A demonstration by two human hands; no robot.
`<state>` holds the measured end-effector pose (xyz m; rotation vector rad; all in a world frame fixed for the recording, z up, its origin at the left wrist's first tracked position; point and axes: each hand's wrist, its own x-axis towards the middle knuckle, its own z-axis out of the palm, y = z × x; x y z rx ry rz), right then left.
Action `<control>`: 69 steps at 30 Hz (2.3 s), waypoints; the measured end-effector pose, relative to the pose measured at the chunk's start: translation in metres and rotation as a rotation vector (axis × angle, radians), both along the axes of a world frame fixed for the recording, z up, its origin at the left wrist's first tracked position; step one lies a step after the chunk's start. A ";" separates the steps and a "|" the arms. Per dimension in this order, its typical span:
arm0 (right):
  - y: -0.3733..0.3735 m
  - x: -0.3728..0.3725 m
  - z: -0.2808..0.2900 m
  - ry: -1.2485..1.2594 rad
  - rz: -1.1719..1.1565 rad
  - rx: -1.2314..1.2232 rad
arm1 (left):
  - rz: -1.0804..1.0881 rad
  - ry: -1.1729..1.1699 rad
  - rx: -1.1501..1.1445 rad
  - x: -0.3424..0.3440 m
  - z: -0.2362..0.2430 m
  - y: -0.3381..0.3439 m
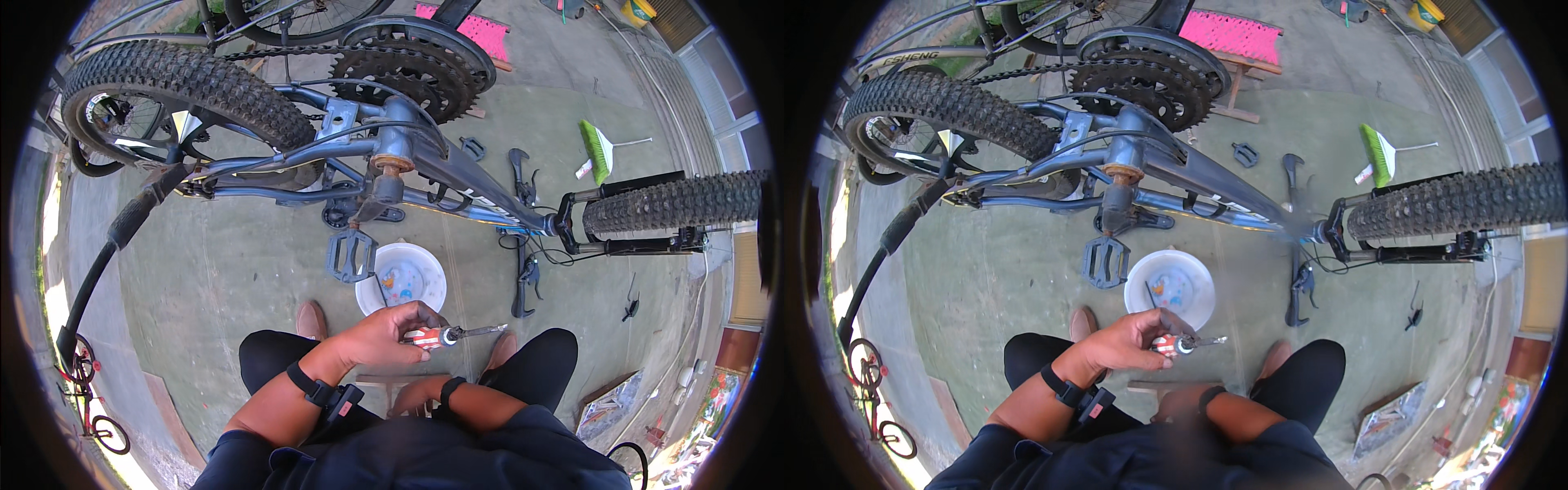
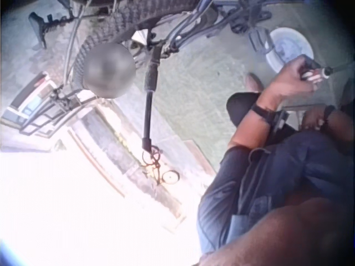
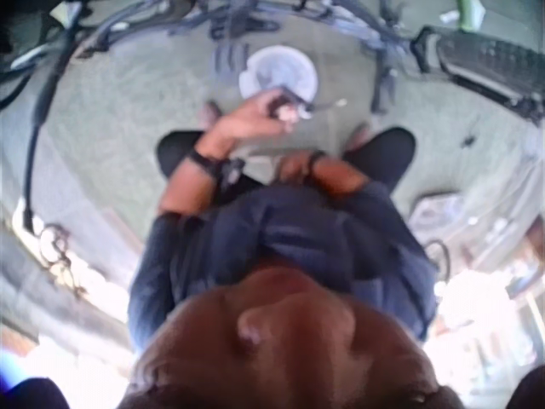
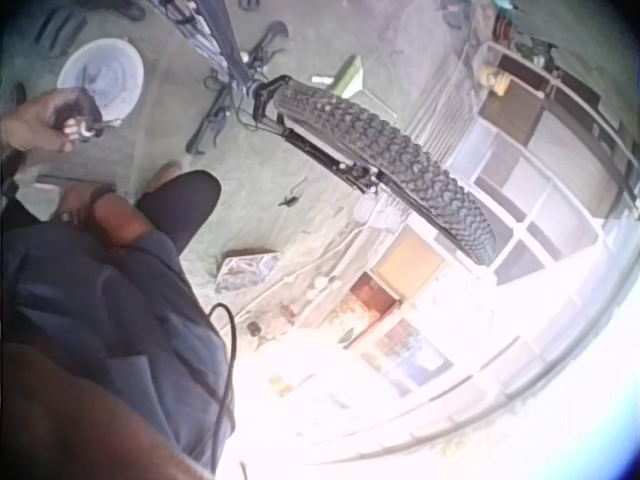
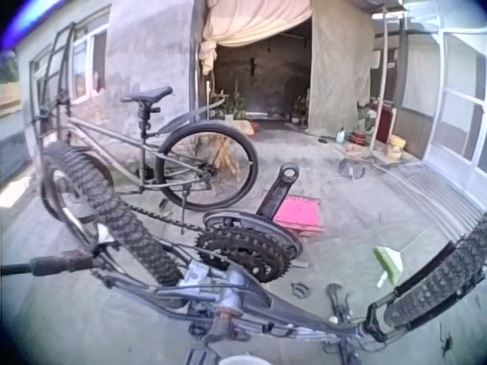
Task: The person repairs a bicycle by removing and inspecting the crankset and chainrings using a screwdriver.
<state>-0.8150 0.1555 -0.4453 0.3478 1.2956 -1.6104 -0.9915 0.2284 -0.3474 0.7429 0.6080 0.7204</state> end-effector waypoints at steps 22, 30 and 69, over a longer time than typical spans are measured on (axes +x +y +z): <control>0.139 0.055 0.231 0.456 -1.305 1.063 | 0.352 -0.303 0.055 0.005 0.042 -0.046; 0.239 0.031 0.195 0.727 -1.624 1.113 | 0.312 -0.234 -0.007 -0.009 0.037 -0.052; 0.371 -0.025 0.168 1.066 -1.582 0.719 | 0.554 0.013 -0.237 0.034 0.079 0.047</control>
